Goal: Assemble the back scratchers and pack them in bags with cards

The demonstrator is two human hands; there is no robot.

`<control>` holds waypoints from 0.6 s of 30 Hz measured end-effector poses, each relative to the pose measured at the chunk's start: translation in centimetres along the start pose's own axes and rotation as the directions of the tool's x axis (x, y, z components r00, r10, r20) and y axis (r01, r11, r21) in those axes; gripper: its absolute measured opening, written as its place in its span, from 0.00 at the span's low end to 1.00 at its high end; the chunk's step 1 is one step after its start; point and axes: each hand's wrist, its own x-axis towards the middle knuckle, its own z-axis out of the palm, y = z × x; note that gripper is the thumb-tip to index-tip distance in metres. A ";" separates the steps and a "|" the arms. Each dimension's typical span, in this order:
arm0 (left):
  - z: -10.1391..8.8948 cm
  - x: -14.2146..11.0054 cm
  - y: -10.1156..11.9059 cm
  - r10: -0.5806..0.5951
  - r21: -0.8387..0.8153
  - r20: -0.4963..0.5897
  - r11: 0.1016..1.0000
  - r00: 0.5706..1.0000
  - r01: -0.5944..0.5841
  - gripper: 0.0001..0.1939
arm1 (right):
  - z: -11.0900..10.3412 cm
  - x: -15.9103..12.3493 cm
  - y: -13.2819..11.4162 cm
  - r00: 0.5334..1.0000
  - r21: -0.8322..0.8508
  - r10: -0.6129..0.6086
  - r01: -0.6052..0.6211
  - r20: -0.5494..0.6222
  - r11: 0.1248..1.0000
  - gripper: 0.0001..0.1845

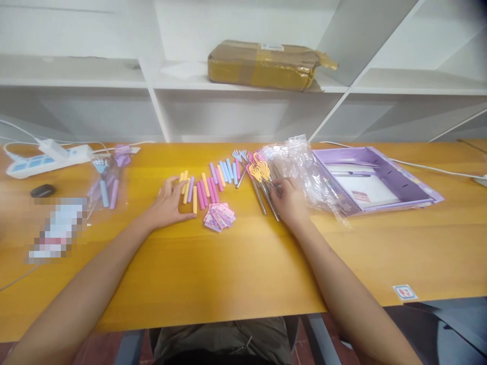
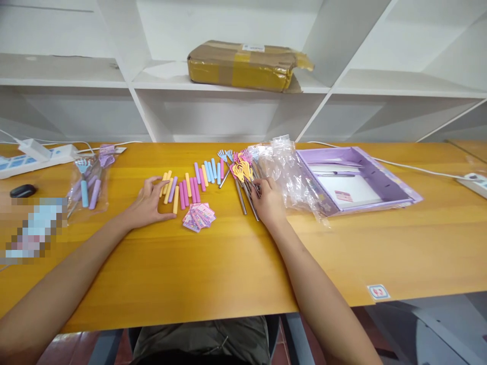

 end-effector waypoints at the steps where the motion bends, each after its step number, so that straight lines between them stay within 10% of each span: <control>1: 0.1 0.0 0.2 -0.003 0.006 -0.012 1.000 1.000 0.003 0.59 | 0.0 0.0 -0.2 1.000 -0.048 0.003 -0.002 0.005 0.999 0.13; 7: 0.7 0.2 -0.1 0.045 0.015 -0.103 0.999 0.994 -0.043 0.40 | -0.6 -0.2 -1.1 0.999 -0.250 0.028 -0.017 0.042 0.968 0.15; 18: -0.8 0.7 -1.5 -0.074 -0.048 -0.339 0.997 0.938 0.061 0.26 | -2.1 -0.8 -1.3 0.996 0.022 0.013 -0.011 -0.091 1.000 0.12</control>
